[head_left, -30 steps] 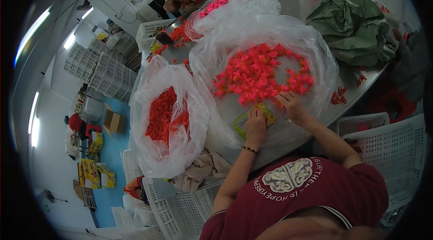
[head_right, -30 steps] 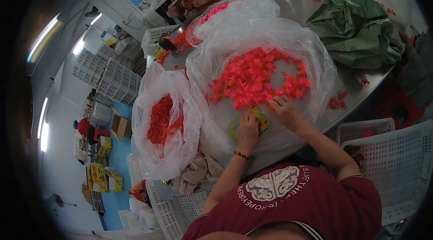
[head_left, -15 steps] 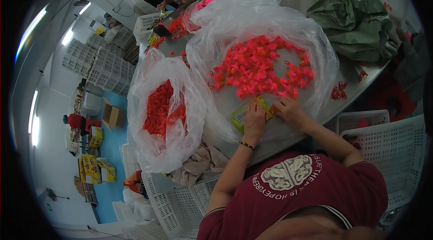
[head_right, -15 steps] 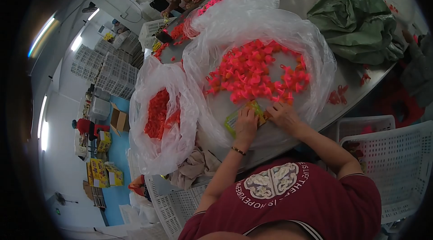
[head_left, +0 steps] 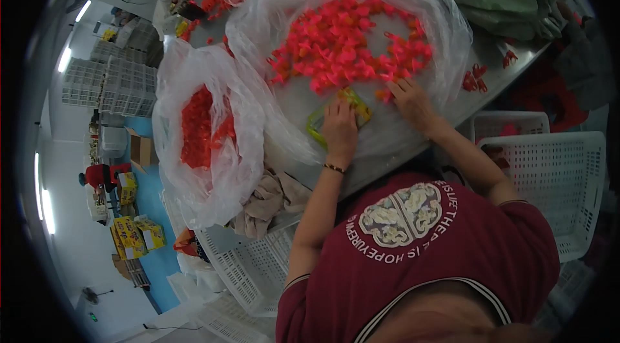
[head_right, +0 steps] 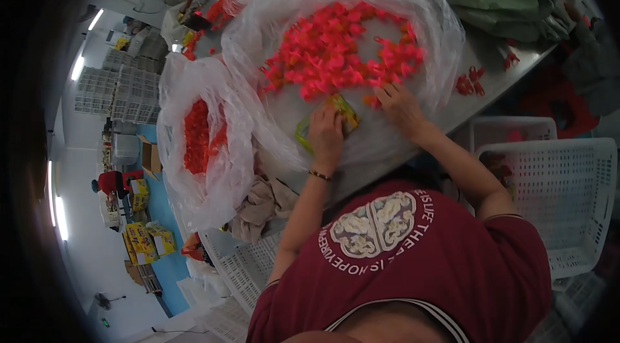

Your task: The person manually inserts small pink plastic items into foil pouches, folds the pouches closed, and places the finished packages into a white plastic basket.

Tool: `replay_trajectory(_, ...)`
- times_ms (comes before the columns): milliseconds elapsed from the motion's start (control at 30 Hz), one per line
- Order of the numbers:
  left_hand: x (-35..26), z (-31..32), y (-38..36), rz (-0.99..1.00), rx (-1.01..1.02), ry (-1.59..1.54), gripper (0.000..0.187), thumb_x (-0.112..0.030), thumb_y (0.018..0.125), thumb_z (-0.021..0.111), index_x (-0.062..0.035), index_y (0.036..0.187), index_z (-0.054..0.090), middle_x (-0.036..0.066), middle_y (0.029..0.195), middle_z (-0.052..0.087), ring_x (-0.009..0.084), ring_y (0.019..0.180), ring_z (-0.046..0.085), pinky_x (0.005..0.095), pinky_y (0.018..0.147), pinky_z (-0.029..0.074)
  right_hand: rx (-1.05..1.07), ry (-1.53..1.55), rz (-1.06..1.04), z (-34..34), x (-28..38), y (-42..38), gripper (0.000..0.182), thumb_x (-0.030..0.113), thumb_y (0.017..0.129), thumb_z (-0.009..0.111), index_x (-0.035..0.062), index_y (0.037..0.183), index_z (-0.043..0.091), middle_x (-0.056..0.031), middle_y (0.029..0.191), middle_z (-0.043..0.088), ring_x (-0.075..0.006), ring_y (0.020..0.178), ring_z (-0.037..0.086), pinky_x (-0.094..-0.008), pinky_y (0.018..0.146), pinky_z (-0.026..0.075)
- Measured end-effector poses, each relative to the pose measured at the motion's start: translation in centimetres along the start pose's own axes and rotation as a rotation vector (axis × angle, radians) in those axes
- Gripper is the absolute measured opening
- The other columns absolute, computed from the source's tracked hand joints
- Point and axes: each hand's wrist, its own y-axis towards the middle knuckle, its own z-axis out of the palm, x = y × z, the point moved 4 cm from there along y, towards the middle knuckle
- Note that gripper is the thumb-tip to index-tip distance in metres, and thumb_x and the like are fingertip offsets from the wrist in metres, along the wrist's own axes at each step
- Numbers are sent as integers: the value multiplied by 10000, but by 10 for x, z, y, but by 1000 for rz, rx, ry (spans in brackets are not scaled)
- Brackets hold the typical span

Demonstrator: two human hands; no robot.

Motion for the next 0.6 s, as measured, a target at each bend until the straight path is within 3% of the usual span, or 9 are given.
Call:
replay_trajectory(33,1,0,-2,-2,-15,-11,284,-86,779,683,-16,1025,561,146,1048,571,331,981,537,409,807,477,67,18,26,6,-4,-3,405,0,749,583,-17,1151,541,-162,1051,585,-323,977,551,-386,869,465)
replay_trajectory(233,0,2,5,-136,76,-13,247,-93,776,688,-31,970,549,136,1019,575,335,963,541,408,795,474,-56,240,69,-7,0,-5,399,-11,730,622,15,1119,539,-146,1030,582,-337,972,558,-400,845,479)
replay_trajectory(300,1,4,6,-95,63,59,226,-101,777,688,-37,940,545,126,1014,576,327,952,544,413,784,474,-77,83,42,-4,-1,-9,229,33,765,603,20,991,568,-126,924,598,-295,889,577,-363,796,491)
replay_trajectory(500,-2,3,6,-79,63,57,194,-99,777,683,-39,917,564,99,992,595,314,948,553,407,778,477,-82,63,34,2,-9,-10,167,62,782,608,30,944,582,-110,867,586,-284,859,580,-365,760,496)
replay_trajectory(600,-2,-1,5,-86,44,25,174,-91,781,676,-38,909,572,97,997,605,311,945,559,400,783,478,-1,59,62,6,-10,-9,287,48,762,675,45,1030,574,-91,944,582,-284,889,584,-382,761,496)
